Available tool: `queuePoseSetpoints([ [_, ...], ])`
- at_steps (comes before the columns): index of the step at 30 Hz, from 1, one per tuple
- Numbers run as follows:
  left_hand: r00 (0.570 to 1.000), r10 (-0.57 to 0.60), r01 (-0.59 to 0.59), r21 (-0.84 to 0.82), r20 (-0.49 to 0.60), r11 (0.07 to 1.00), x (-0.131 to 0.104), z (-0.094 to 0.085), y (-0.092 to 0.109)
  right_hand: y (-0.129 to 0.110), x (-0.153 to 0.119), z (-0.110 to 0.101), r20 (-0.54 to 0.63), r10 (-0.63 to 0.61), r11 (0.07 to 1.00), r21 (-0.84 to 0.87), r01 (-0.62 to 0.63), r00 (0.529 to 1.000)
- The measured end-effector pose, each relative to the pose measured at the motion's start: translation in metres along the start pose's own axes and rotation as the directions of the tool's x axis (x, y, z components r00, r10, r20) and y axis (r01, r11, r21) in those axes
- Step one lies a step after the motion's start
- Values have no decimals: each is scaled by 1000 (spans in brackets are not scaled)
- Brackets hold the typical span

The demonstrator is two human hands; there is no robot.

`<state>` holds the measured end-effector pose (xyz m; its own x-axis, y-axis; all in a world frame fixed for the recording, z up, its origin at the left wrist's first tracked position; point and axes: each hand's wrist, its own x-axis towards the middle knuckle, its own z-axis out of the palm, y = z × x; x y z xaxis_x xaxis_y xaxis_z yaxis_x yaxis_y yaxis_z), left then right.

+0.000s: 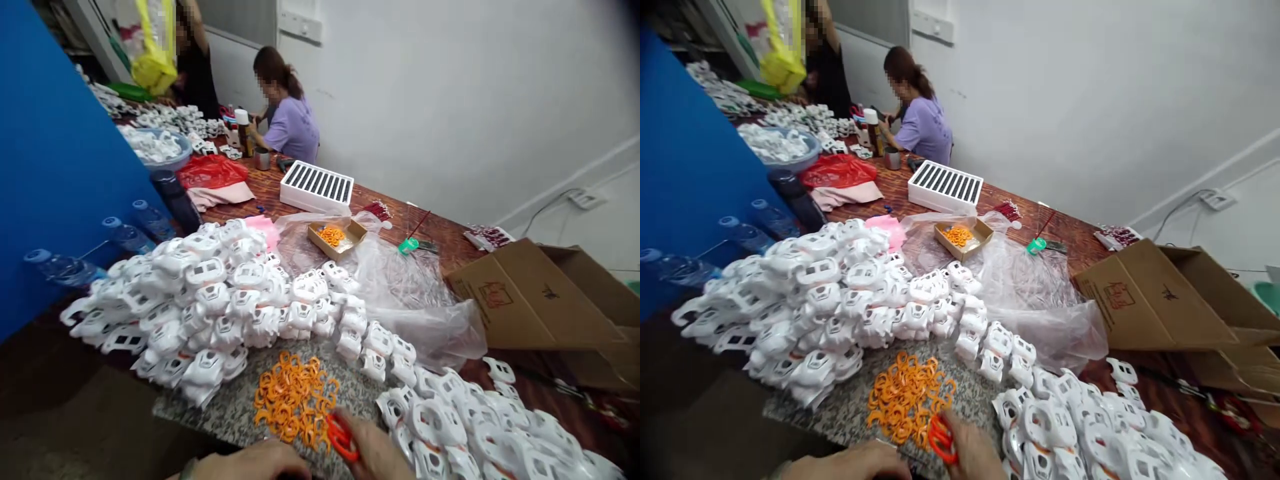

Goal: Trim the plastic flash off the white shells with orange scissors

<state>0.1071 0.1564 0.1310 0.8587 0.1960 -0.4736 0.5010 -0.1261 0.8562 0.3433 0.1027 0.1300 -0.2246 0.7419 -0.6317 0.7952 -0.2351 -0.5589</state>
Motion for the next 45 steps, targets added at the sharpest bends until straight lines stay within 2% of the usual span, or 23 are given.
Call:
queuePoseSetpoints([
  [2,977,-196,198,14,-80,980,-25,15,-27,9,-8,51,76,59,998,11,-60,995],
  [4,955,-284,288,41,-87,957,-45,24,-51,17,-19,89,30,130,989,68,-132,991],
  [6,941,-320,331,105,-110,938,-60,29,-71,21,-33,114,-67,178,975,150,-167,982],
  [8,914,-380,399,150,-144,904,-69,33,-91,22,-44,126,-125,226,959,203,-198,966],
  [10,886,-441,460,150,-147,875,-73,40,-110,25,-48,129,-151,262,947,231,-224,953],
  [12,846,-508,530,146,-164,835,-75,50,-127,32,-46,128,-201,242,949,252,-189,949],
  [15,794,-575,599,90,-198,796,-76,71,-141,51,-39,124,-247,213,957,249,-150,945],
  [21,719,-635,654,-33,-283,756,-69,115,-136,87,-24,118,-351,197,965,235,-118,915],
  [27,652,-666,677,-118,-362,727,-65,133,-142,106,-1,122,-488,240,958,257,-125,839],
  [32,611,-672,664,-192,-419,723,-75,137,-148,110,12,124,-576,293,949,274,-158,763],
  [35,609,-659,648,-202,-441,734,-81,133,-148,109,13,124,-603,321,942,279,-184,730],
  [41,668,-554,547,-177,-497,818,-86,101,-139,105,11,125,-632,374,927,270,-259,679],
  [45,718,-497,490,-153,-487,858,-82,79,-137,98,11,129,-647,384,923,250,-293,658],
])
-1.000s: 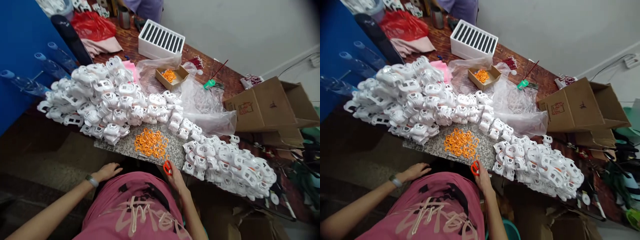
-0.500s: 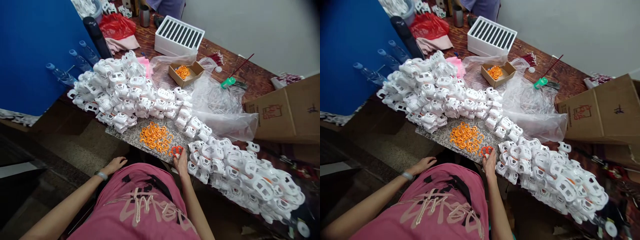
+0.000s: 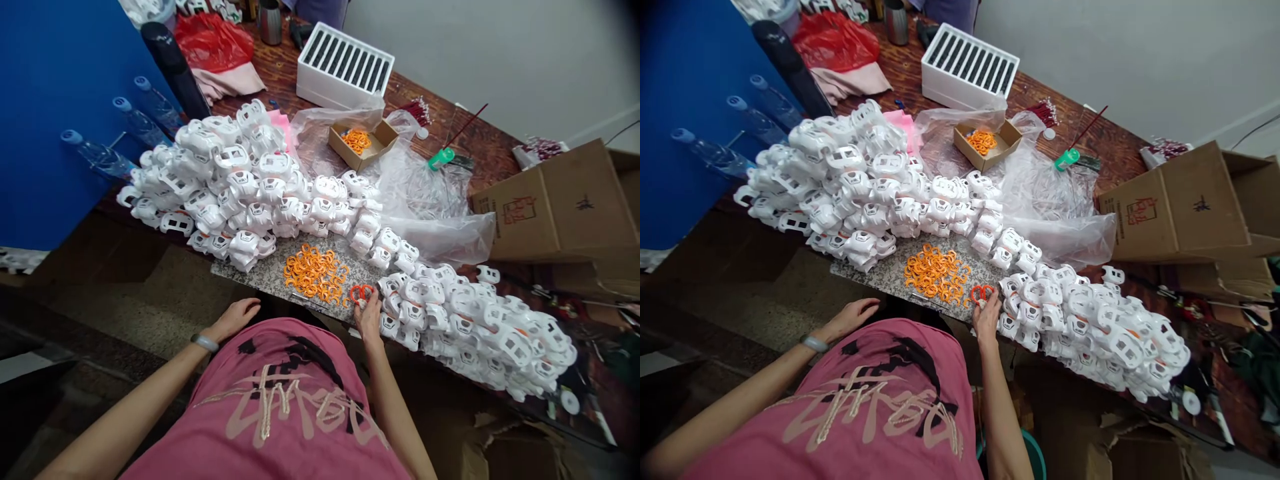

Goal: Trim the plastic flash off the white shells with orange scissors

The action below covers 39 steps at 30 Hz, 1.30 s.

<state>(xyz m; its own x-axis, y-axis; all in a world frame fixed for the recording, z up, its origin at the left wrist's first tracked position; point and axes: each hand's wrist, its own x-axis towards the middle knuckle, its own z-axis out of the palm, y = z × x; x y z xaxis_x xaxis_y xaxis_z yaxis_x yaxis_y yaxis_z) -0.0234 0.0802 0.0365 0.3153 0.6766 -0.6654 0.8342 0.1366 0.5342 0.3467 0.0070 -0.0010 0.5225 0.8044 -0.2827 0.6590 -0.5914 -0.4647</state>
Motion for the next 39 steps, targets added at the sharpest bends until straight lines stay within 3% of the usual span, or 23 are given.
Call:
queuePoseSetpoints([
  [7,997,-17,16,12,74,1000,10,-13,-25,-35,-15,-1,-131,16,996,-84,-27,991],
  [11,995,-82,83,-22,47,996,1,-17,-52,-61,-10,3,-163,-205,976,-102,190,965],
  [14,990,-141,140,-75,-6,987,-10,-15,-74,-80,1,17,-126,-380,923,-120,366,916],
  [17,979,-200,192,-142,-45,971,-21,-6,-96,-105,11,39,-14,-492,858,-178,482,870],
  [22,953,-292,264,-256,-75,930,-37,10,-123,-151,14,68,230,-693,649,-214,730,684],
  [25,938,-333,289,-314,-96,905,-45,16,-133,-161,15,78,284,-722,597,-204,776,631],
  [33,898,-403,297,-431,-177,852,-52,15,-145,-123,25,81,177,-731,646,-129,752,659],
  [37,903,-388,285,-418,-185,863,-44,5,-153,-142,18,64,102,-654,756,96,647,749],
  [39,918,-364,286,-369,-161,884,-38,-3,-154,-162,6,55,187,-605,784,311,538,774],
])
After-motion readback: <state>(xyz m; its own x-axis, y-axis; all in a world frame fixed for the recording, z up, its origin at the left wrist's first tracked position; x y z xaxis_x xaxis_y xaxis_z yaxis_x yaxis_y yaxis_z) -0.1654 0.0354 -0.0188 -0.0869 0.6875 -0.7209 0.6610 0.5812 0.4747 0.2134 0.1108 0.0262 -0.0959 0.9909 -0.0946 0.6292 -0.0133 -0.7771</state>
